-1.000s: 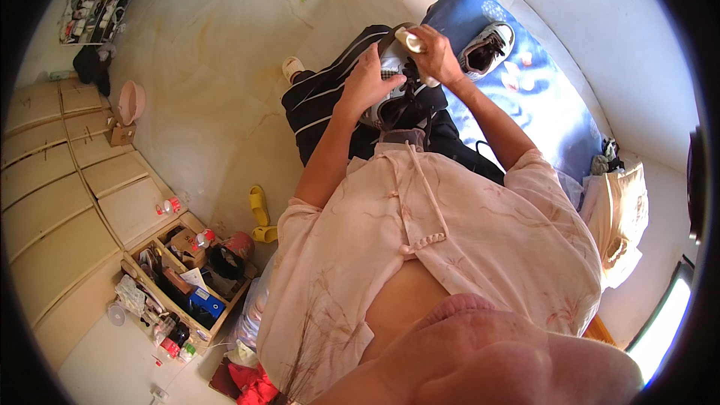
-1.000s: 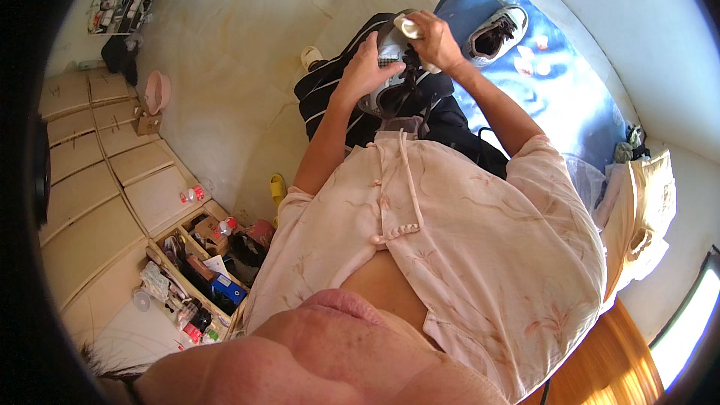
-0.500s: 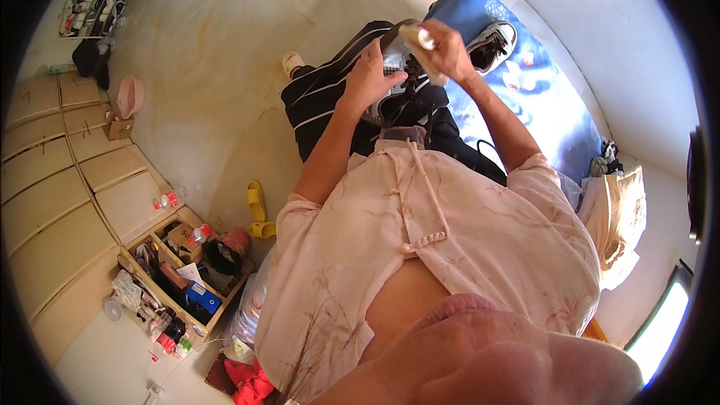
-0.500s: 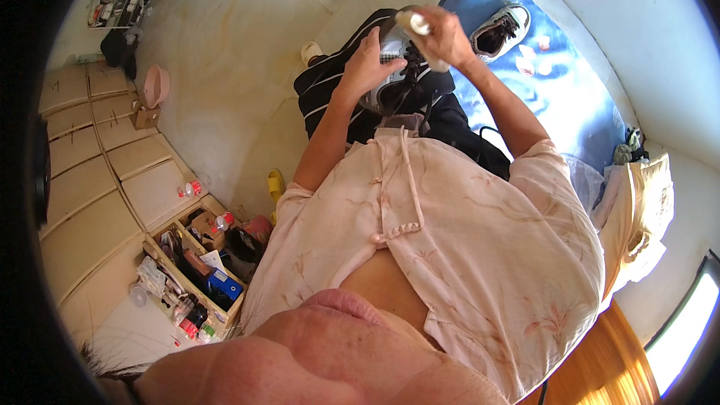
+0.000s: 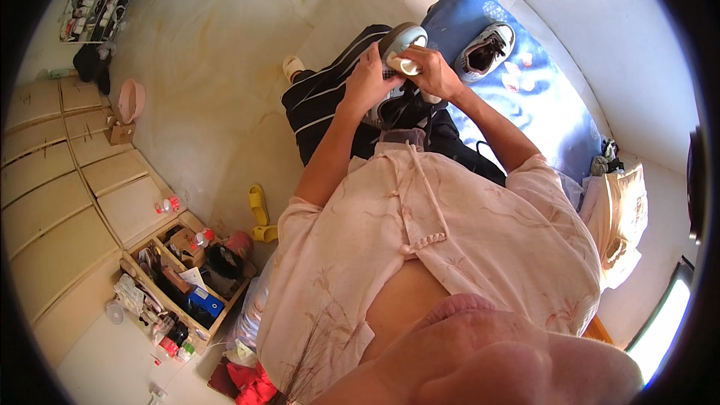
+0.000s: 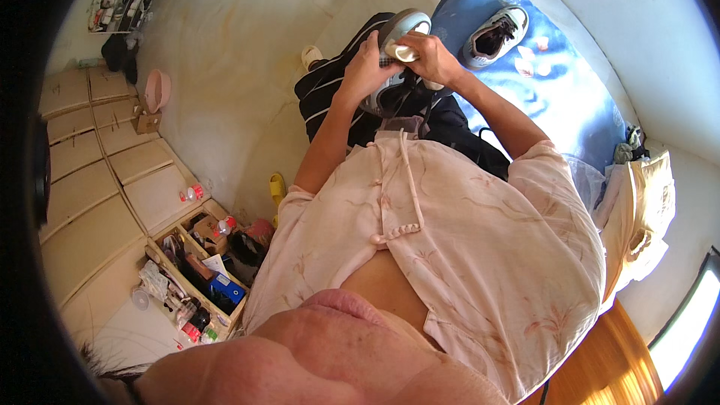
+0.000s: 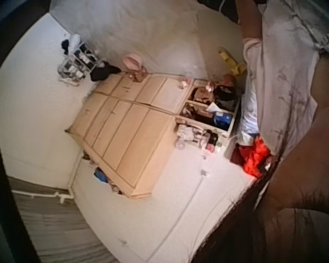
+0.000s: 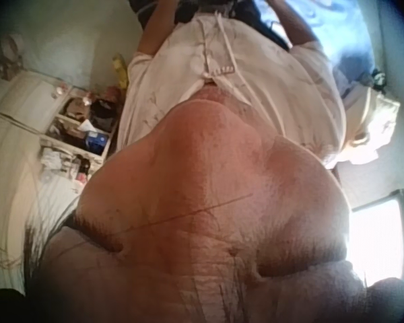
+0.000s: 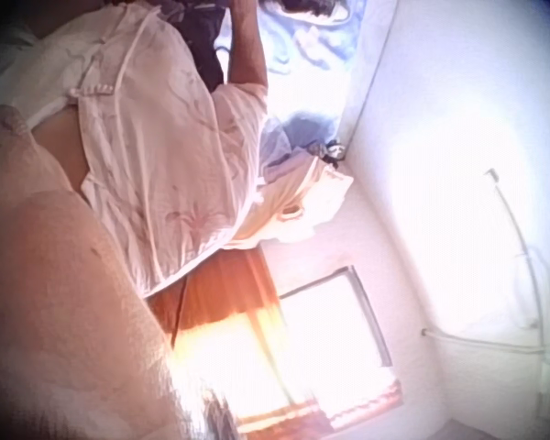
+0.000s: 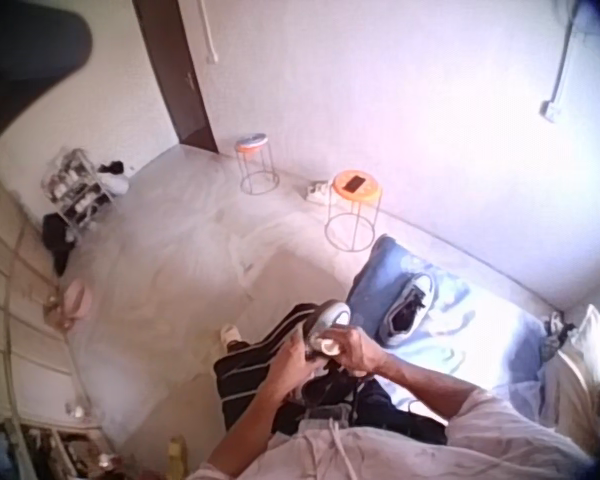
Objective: The person cleans a shoe by wiping its sole and upper surfaces with a cloth while holding and rotating the shoe by hand.
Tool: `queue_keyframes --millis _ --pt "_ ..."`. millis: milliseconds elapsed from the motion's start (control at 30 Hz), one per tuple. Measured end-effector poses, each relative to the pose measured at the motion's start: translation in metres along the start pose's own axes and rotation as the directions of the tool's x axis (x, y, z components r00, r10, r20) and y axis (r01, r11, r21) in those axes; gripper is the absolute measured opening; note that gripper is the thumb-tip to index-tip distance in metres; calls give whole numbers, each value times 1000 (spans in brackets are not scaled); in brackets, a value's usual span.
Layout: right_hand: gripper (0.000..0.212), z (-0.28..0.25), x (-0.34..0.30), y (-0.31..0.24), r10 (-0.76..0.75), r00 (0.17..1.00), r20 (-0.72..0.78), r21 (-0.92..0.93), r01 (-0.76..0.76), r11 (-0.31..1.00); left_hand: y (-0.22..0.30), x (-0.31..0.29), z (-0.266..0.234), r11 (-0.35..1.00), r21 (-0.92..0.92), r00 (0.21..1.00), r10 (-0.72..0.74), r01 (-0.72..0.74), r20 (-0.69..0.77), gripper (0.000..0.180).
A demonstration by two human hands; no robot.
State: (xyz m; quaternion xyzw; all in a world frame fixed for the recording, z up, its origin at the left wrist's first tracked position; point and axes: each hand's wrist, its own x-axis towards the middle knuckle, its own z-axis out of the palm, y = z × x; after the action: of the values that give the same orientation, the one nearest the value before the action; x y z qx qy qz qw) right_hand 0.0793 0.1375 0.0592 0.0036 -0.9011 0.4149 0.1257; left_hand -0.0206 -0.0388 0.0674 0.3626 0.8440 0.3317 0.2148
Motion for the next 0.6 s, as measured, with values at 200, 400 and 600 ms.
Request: queue_keyframes --millis 200,400,600 --pt "32 -37 4 -10 137 984 -115 105 -125 987 2 -2 -8 999 -47 998 1 1 56 109" --pt "37 -5 11 24 124 974 -192 3 -126 992 -9 6 1 1000 9 995 10 -11 95 123" --pt "37 -5 -7 4 -63 995 73 35 61 998 -10 2 4 999 10 998 44 -45 50 122"
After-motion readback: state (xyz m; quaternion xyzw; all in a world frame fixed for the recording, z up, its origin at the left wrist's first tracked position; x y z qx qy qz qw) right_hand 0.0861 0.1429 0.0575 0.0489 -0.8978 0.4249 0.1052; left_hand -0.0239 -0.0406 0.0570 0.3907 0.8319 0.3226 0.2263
